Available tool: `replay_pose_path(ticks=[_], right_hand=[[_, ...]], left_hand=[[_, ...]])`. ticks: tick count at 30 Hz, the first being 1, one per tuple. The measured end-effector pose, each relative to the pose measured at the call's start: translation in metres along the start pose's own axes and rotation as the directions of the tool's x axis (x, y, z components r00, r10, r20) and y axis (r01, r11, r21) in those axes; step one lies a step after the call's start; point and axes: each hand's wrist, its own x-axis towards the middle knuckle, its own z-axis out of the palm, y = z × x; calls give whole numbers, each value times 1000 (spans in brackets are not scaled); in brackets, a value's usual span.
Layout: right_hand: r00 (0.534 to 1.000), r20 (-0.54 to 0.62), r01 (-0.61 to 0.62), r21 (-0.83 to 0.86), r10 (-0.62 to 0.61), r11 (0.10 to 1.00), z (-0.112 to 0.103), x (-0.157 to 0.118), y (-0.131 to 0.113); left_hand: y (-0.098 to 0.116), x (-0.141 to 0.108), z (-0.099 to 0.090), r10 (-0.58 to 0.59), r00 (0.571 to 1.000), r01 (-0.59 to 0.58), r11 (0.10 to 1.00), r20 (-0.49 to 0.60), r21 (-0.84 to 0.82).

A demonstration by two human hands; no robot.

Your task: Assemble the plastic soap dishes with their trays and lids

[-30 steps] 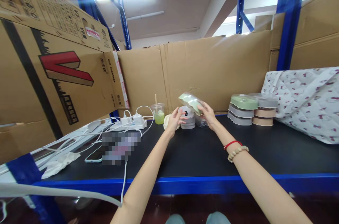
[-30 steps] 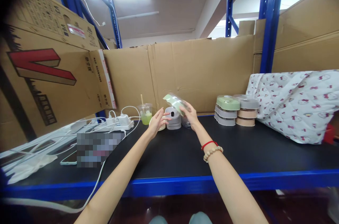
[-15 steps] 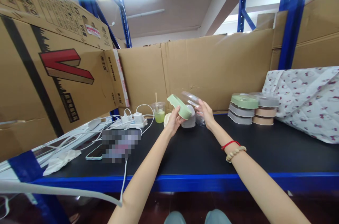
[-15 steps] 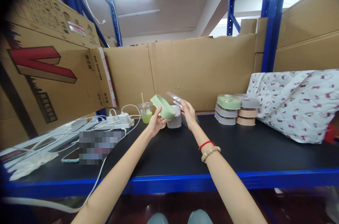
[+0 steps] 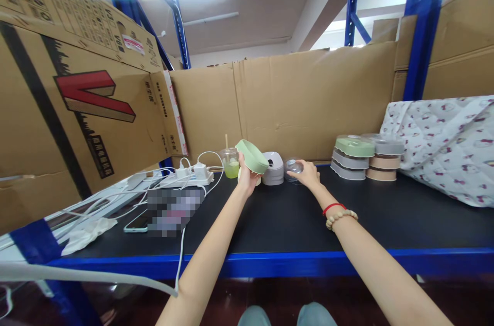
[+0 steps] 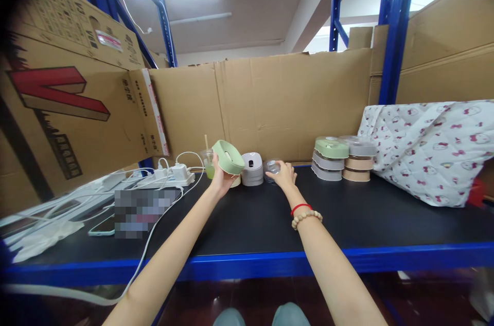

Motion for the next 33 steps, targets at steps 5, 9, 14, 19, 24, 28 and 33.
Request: replay_pose_path(ticks=[5, 9, 14, 19, 24, 28, 33], right_hand=[[998, -60, -29, 93, 34, 995, -5, -2, -12], [970, -172, 227, 397, -171, 889, -11, -7, -35], [858, -93, 467, 554, -506, 689, -2, -28, -61], [871, -12, 432, 498, -492, 752, 4, -40, -68], [900, -29, 348, 650, -435, 676, 6, -37, -69], [943, -59, 257, 753, -327, 606, 6, -36, -72], [980, 49, 37, 905, -191, 423, 0, -33, -77]], left_hand=[[1, -2, 3, 9, 1000, -7, 999, -23, 50], [-2, -3, 7, 48, 997, -40, 993, -65, 115], [-6, -5, 12, 109, 994, -105, 988, -25, 113], [-5, -7, 16, 132, 991, -132, 989, -1, 59], [-3, -9, 16, 140, 990, -141, 986, 20, 87], [2, -10, 14, 94, 995, -98, 991, 41, 90], [10, -14, 14, 27, 998, -28, 999, 53, 30]])
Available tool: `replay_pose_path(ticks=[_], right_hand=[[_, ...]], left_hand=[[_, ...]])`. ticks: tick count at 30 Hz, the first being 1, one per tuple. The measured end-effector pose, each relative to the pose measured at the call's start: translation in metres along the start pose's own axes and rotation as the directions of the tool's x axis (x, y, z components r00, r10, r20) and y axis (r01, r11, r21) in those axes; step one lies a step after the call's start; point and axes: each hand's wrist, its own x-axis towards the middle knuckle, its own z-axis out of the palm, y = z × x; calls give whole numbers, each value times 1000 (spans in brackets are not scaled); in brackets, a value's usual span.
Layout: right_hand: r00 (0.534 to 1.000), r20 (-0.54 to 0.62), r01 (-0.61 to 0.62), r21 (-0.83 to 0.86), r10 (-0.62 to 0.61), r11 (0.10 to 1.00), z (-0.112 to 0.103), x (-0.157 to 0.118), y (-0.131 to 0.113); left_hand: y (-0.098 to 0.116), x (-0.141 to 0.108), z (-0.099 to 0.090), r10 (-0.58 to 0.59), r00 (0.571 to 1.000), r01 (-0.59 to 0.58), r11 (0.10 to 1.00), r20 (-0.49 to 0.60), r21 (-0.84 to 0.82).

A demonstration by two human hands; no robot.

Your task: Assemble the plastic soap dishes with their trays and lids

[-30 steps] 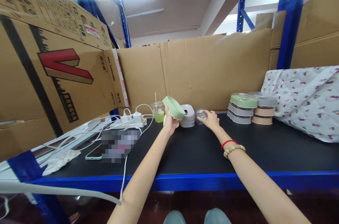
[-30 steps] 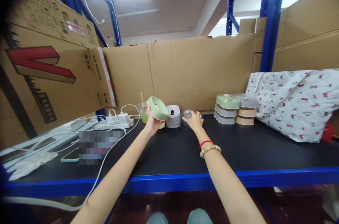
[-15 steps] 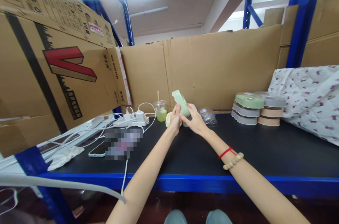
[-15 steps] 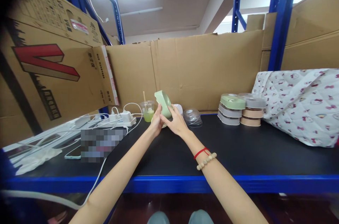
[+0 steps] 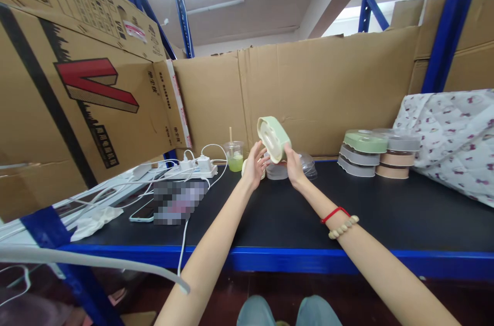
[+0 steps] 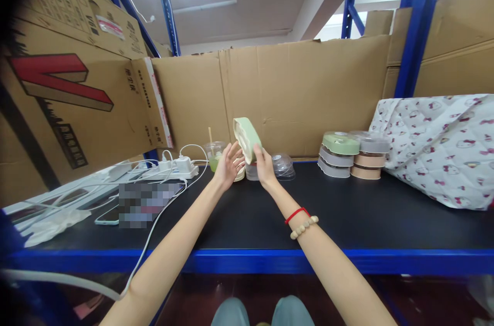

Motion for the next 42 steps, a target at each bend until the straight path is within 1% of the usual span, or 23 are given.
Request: replay_pose_path(ticks=[2, 4, 9, 13, 18, 21, 24, 26, 28, 30, 32, 34, 35, 37, 38, 40, 42], right_hand=[[999, -24, -38, 58, 39, 998, 0, 0, -4], [999, -18, -39, 62, 40, 997, 0, 0, -6], [995, 54, -82, 53, 79, 995, -1, -1, -7], [997, 28, -80, 84, 78, 993, 0, 0, -5], [991, 37, -128, 87, 125, 988, 1, -2, -7], [990, 32, -136, 79, 134, 988, 1, -2, -10], [989, 20, -148, 126, 147, 981, -1, -1, -11], [986, -26, -158, 171, 165, 973, -3, 1, -10], [982, -117, -130, 172, 152, 976, -5, 5, -8], [969, -224, -83, 98, 103, 992, -9, 8, -5], [948, -316, -56, -37, 42, 998, -15, 11, -2], [920, -391, -58, -206, -28, 977, -20, 12, 1], [907, -416, -64, -286, -64, 956, -22, 12, 2], [895, -426, -67, -419, -131, 906, -25, 10, 5], [898, -409, -56, -467, -160, 882, -26, 9, 7], [912, -348, -9, -542, -216, 840, -26, 8, 12], [924, -284, 37, -600, -255, 799, -25, 9, 20]], left_hand=[[1, 0, 0, 1, 998, -1, 1000, 60, -6], [0, 0, 0, 14, 994, -16, 1000, 108, 15], [-5, 4, -4, 51, 991, -56, 998, 123, 39], [-6, 5, -6, 69, 986, -77, 996, 152, 46], [-5, 4, -6, 49, 990, -53, 998, 134, 25], [-5, 4, -7, 36, 994, -33, 999, 101, -29], [-2, 4, -8, 16, 996, -7, 994, 88, -108], [1, 2, -9, 8, 996, 8, 984, 91, -179], [6, 1, -11, 11, 997, 9, 968, 81, -250], [11, 0, -13, 21, 999, -6, 954, 47, -299], [14, 1, -15, 32, 999, -32, 950, -5, -310], [15, 4, -17, 55, 997, -69, 960, -58, -271], [15, 6, -18, 72, 994, -88, 971, -83, -222], [12, 10, -20, 109, 984, -118, 991, -141, -62], [10, 12, -21, 132, 976, -126, 991, -173, 42], [5, 15, -23, 189, 953, -129, 961, -239, 243], [1, 17, -26, 239, 925, -119, 920, -294, 373]])
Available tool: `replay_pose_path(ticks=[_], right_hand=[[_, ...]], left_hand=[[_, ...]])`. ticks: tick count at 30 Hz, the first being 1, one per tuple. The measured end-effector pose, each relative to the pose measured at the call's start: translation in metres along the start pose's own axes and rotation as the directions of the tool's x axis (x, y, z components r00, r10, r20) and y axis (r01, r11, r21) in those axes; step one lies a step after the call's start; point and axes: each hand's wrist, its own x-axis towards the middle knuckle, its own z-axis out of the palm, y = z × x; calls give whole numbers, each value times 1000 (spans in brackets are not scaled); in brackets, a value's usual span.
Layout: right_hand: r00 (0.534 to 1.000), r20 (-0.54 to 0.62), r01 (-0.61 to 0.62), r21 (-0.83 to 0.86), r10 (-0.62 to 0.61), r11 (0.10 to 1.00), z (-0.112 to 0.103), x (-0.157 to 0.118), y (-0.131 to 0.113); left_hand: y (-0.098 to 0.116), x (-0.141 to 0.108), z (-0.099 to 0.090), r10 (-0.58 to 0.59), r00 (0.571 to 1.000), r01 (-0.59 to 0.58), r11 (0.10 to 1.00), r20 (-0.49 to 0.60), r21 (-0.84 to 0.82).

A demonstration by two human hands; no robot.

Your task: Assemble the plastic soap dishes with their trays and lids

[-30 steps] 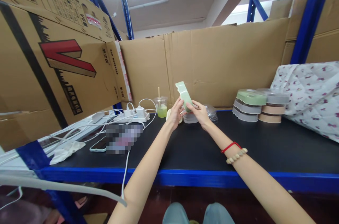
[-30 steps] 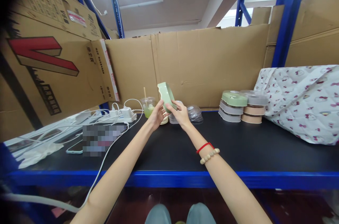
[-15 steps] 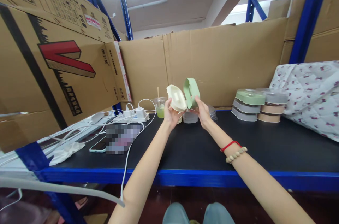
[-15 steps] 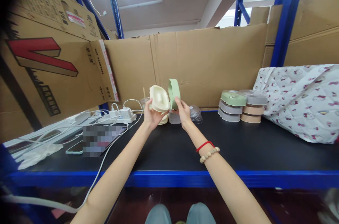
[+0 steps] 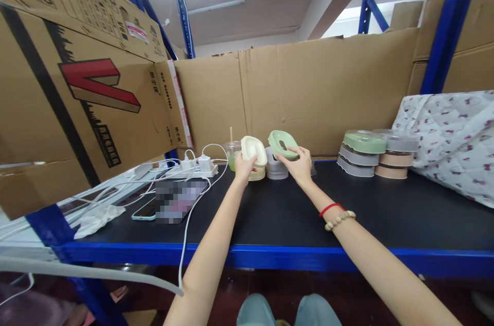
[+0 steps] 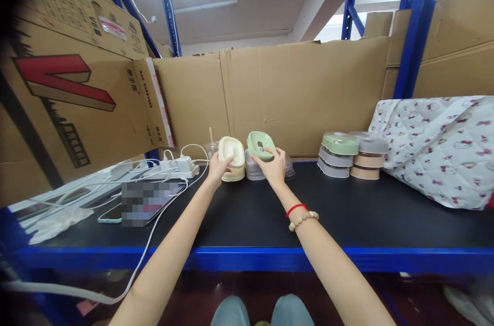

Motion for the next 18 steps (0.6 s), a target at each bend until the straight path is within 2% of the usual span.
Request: replay_pose_path(ticks=[3, 7, 12, 18], right_hand=[[998, 52, 30, -60, -27, 998, 8, -1, 10], [992, 128, 24, -112, -10, 993, 13, 1, 19], [969, 249, 54, -232, 6, 971, 13, 0, 21], [942, 335, 89, -332, 29, 939, 6, 0, 18]], left_hand=[[-5, 2, -2, -20, 998, 25, 997, -64, 72], [-7, 7, -6, -59, 994, 65, 996, -92, 65], [-14, 12, -9, -79, 996, 83, 980, -31, 178], [-17, 14, -16, 20, 1000, -9, 913, -23, 408]])
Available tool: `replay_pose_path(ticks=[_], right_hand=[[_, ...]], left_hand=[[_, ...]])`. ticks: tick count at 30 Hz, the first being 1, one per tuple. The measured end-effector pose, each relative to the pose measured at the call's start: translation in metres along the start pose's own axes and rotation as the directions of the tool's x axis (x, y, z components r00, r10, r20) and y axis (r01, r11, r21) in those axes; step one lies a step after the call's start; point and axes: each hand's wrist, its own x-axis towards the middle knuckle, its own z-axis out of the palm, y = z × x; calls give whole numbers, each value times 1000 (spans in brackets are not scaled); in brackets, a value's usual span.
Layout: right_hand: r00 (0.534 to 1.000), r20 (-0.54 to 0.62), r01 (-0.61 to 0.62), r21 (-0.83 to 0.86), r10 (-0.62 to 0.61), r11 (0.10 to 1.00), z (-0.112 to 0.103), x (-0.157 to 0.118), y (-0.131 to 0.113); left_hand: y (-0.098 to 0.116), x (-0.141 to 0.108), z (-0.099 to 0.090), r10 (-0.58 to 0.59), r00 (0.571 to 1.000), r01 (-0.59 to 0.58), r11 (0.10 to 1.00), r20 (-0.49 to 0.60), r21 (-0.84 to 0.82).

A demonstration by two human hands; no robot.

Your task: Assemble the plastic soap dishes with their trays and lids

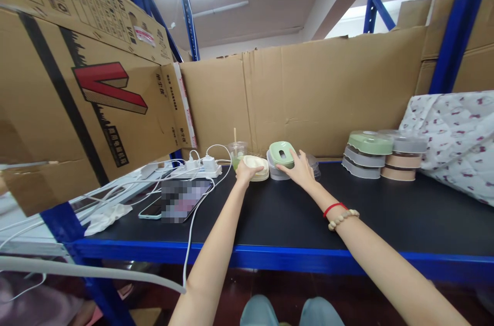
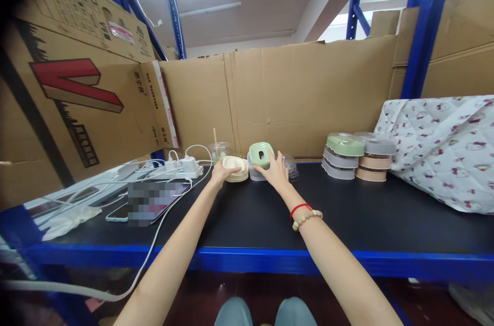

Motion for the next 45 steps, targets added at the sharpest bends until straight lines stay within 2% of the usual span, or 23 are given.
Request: replay_pose_path(ticks=[5, 11, 14, 16, 18, 20, 23, 25, 29, 31, 33, 35, 36, 38, 40, 41, 42, 45], right_hand=[[998, 1, 67, 17, -67, 998, -7, 2, 3], [982, -64, 182, 23, -180, 983, -9, 2, 3], [981, -47, 188, -11, -189, 982, -10, 1, 1], [983, -32, 182, -39, -183, 983, -10, 0, 0], [985, -23, 172, -62, -174, 983, -10, -1, -1], [986, -20, 161, -65, -163, 985, -10, -2, -1], [984, -21, 174, -26, -175, 984, -10, -2, -3], [981, -50, 189, 1, -188, 982, -11, -1, -4], [964, -219, 147, -31, -150, 989, -22, 6, -1], [937, -338, 71, -66, -90, 995, -30, 11, 5], [883, -469, -46, -50, 17, 998, -38, 16, 14], [794, -576, -177, 85, 193, 981, -46, 22, 25], [734, -601, -243, 203, 317, 949, -49, 26, 30], [597, -557, -338, 478, 578, 810, -56, 34, 41], [494, -447, -347, 685, 746, 641, -62, 41, 52], [476, -394, -317, 757, 786, 572, -65, 43, 57], [480, -350, -272, 812, 805, 516, -68, 46, 62], [530, -263, -157, 903, 806, 399, -77, 47, 71]], left_hand=[[-2, 1, 1, -2, 1000, 6, 972, -20, 236], [-6, 3, 6, 3, 996, -12, 994, 84, 107], [-3, -2, 7, 32, 998, -42, 984, 62, 171], [0, -7, 8, 109, 993, -117, 964, 47, 238], [2, -12, 10, 242, 968, -252, 931, 68, 264], [4, -15, 13, 374, 918, -397, 877, 136, 270], [4, -18, 18, 474, 838, -542, 777, 271, 319], [3, -19, 19, 492, 811, -582, 728, 316, 361], [5, -20, 17, 518, 808, -589, 701, 282, 401], [7, -20, 14, 535, 808, -587, 703, 246, 401], [9, -21, 13, 541, 816, -574, 712, 204, 404], [10, -22, 12, 539, 826, -555, 721, 167, 414], [11, -22, 12, 535, 830, -546, 725, 155, 420], [13, -23, 12, 527, 838, -531, 731, 140, 428], [14, -24, 12, 521, 843, -522, 734, 134, 434], [15, -25, 12, 516, 846, -517, 735, 132, 439], [15, -25, 12, 512, 849, -512, 735, 132, 444], [16, -26, 11, 509, 850, -509, 732, 132, 454]])
